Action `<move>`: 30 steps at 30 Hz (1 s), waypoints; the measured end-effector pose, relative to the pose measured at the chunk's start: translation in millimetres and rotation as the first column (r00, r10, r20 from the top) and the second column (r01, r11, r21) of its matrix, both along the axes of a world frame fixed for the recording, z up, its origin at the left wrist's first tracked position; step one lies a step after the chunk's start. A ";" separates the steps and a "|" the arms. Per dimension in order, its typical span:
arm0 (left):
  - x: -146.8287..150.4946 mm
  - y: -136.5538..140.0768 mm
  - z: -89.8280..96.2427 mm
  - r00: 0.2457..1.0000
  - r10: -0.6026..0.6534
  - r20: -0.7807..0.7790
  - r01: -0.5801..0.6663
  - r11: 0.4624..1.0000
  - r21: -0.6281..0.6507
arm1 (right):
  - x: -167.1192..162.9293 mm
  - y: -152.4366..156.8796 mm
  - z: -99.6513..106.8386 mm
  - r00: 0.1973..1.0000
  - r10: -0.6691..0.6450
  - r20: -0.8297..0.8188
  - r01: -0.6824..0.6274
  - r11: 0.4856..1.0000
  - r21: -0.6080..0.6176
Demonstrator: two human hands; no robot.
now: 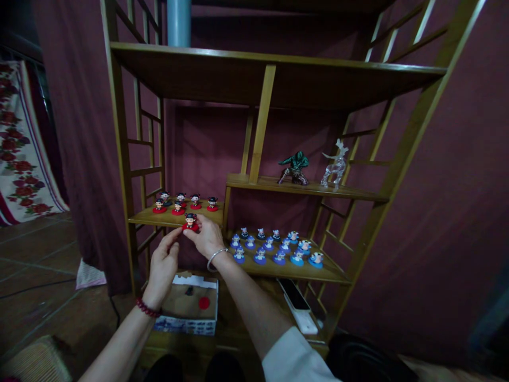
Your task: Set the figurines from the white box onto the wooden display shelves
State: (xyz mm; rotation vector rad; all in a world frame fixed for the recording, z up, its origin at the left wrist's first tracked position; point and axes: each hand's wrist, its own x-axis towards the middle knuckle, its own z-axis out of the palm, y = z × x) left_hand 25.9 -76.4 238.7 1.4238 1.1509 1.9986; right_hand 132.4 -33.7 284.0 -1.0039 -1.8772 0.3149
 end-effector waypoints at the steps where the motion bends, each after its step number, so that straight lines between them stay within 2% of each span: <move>1: -0.2 2.2 0.1 0.993 0.043 -0.107 -0.043 0.999 0.005 | 0.0 2.8 1.5 1.000 -0.010 0.010 0.010 1.000 0.004; 5: -0.7 11.2 2.0 0.905 0.173 -0.389 -0.158 0.985 0.069 | -1.0 13.6 6.2 0.996 -0.077 0.051 0.077 0.997 0.007; 11: -1.8 20.6 5.6 0.739 0.303 -0.601 -0.255 0.952 0.168 | -4.5 30.0 10.8 0.986 -0.145 0.081 0.147 0.989 -0.016; 14: -3.0 25.5 5.4 0.681 0.319 -0.659 -0.273 0.946 0.176 | -5.6 36.6 13.5 0.982 -0.160 0.099 0.166 0.985 -0.051; 24: -4.6 35.7 11.9 0.563 0.309 -0.767 -0.333 0.934 0.132 | -10.2 47.2 18.4 0.963 -0.214 0.162 0.236 0.963 -0.130; 30: -3.0 41.5 18.6 0.516 0.295 -0.804 -0.347 0.930 0.119 | -12.7 53.6 23.1 0.939 -0.265 0.219 0.298 0.945 -0.136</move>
